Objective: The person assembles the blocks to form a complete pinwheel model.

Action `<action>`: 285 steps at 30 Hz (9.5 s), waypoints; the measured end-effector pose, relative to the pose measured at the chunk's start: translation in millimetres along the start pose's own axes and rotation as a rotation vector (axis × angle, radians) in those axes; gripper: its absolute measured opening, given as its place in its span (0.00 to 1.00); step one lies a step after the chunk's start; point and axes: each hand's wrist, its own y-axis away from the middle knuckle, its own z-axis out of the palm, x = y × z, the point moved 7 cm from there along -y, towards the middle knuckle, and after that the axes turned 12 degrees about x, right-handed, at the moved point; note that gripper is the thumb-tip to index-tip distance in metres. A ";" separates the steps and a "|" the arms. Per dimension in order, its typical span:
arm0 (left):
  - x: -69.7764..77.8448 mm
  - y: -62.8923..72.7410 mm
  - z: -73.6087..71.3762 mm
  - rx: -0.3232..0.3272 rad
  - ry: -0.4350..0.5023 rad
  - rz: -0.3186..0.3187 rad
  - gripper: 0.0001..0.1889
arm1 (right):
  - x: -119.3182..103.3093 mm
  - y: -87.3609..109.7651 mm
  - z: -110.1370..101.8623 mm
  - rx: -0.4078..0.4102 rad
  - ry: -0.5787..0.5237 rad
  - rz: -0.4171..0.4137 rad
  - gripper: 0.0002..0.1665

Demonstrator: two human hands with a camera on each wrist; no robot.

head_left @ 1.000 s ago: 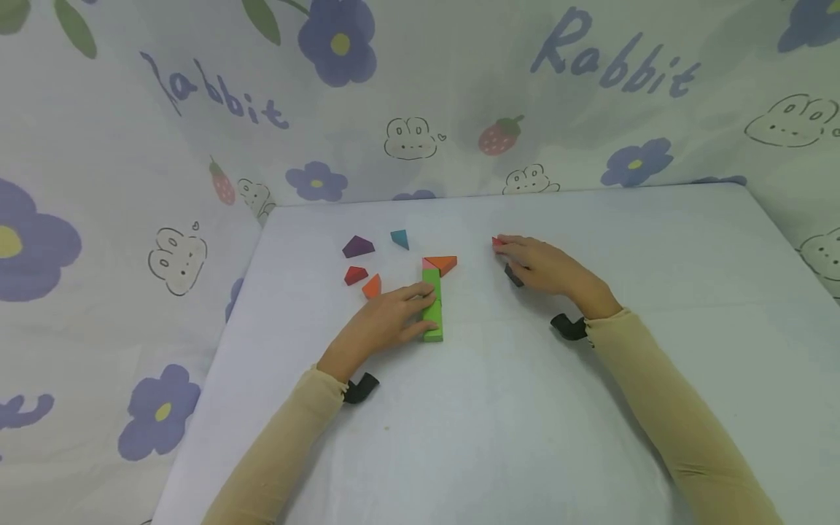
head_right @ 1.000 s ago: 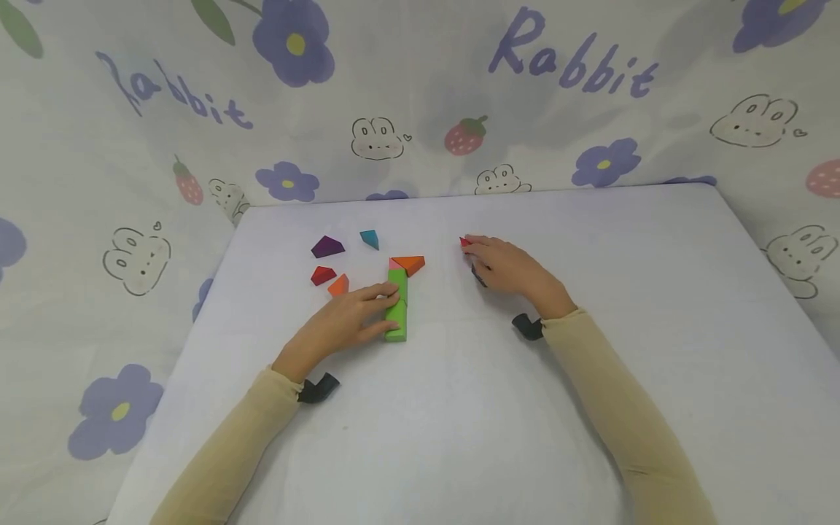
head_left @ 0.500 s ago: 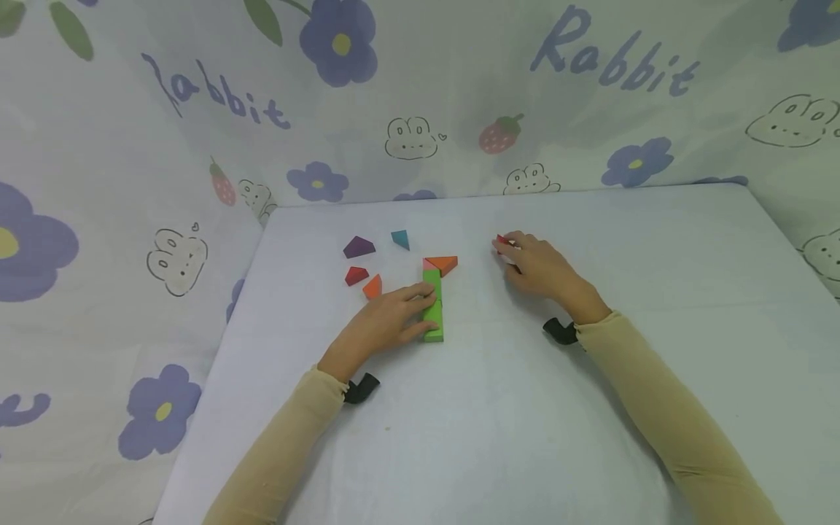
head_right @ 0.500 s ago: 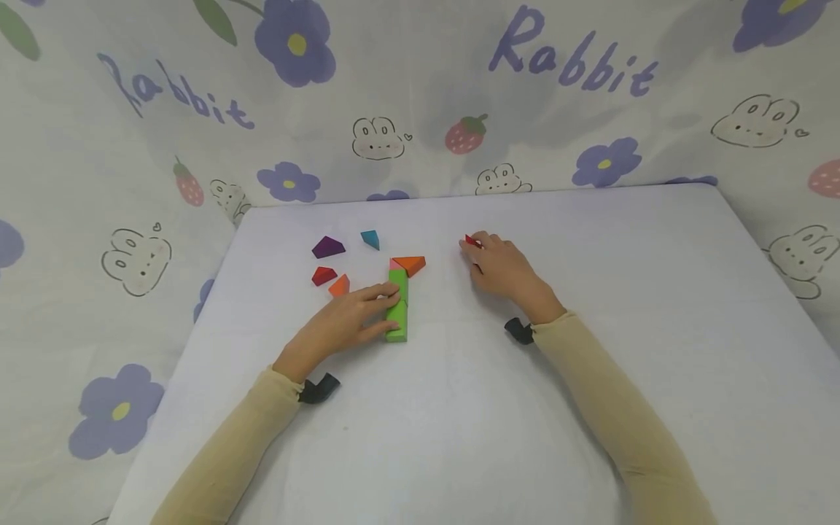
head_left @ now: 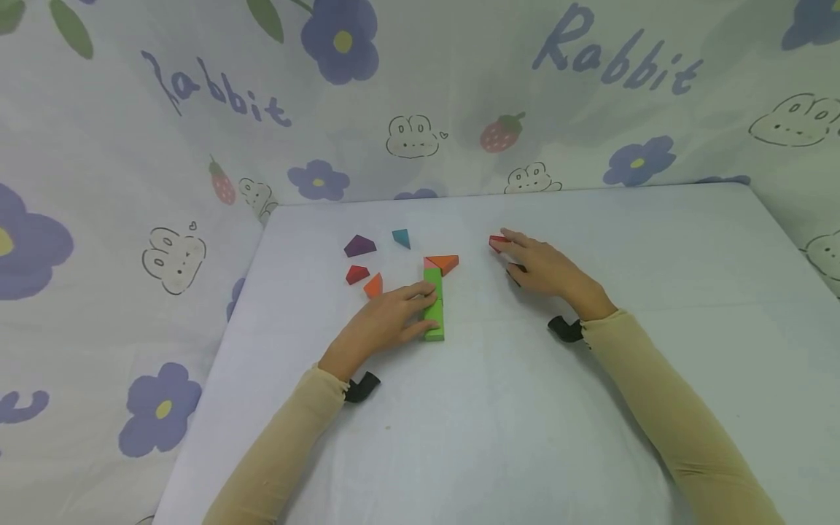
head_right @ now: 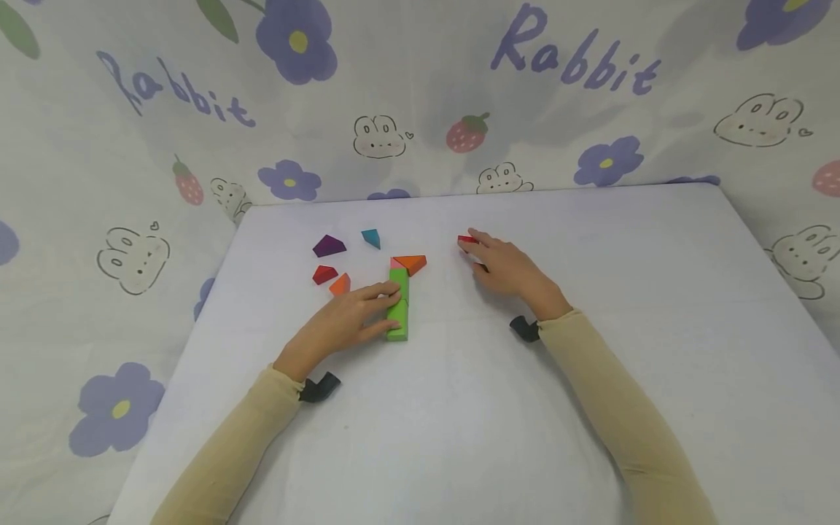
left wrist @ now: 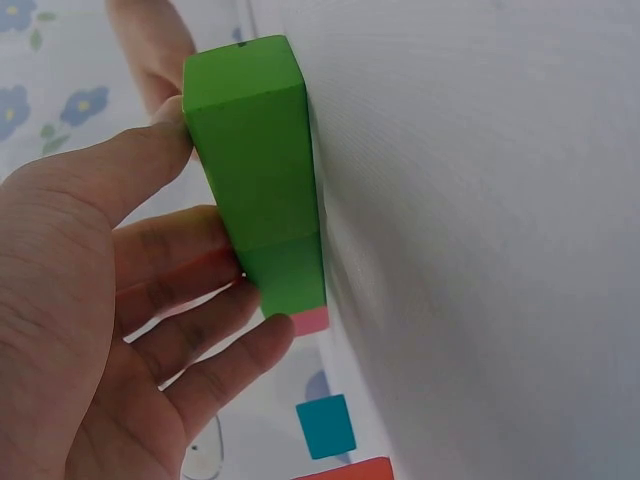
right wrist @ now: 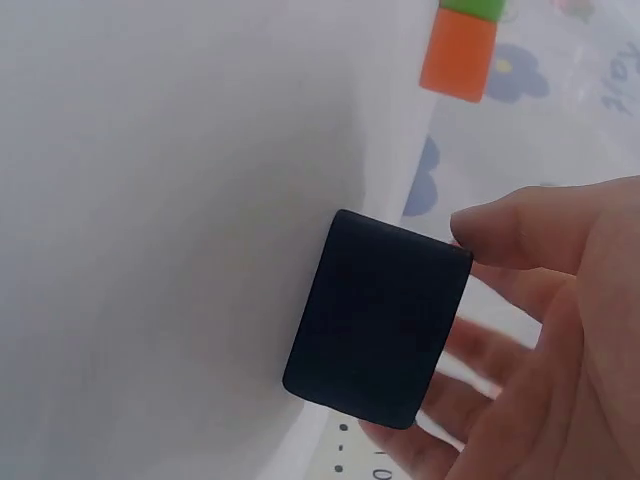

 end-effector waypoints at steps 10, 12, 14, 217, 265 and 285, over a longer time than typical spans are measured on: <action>-1.1 0.8 -0.7 0.010 -0.001 0.013 0.30 | -5.3 -3.7 2.5 0.052 0.126 0.059 0.30; -0.9 0.3 -1.0 0.014 0.001 0.019 0.29 | -5.9 -3.5 5.5 0.029 0.123 0.052 0.29; -0.3 -0.3 -1.2 0.014 0.004 0.026 0.29 | -5.7 -2.5 7.6 0.010 0.107 0.032 0.30; -0.7 0.3 2.5 0.010 -0.007 0.014 0.30 | -12.2 43.2 -7.5 0.160 0.101 -0.219 0.31; 1.6 -0.6 2.9 -0.006 -0.025 0.020 0.30 | -29.7 -66.0 34.3 -0.154 0.049 -0.051 0.35; 2.6 0.1 0.8 -0.011 -0.037 0.019 0.30 | -34.4 -87.6 38.4 -0.160 -0.041 -0.078 0.35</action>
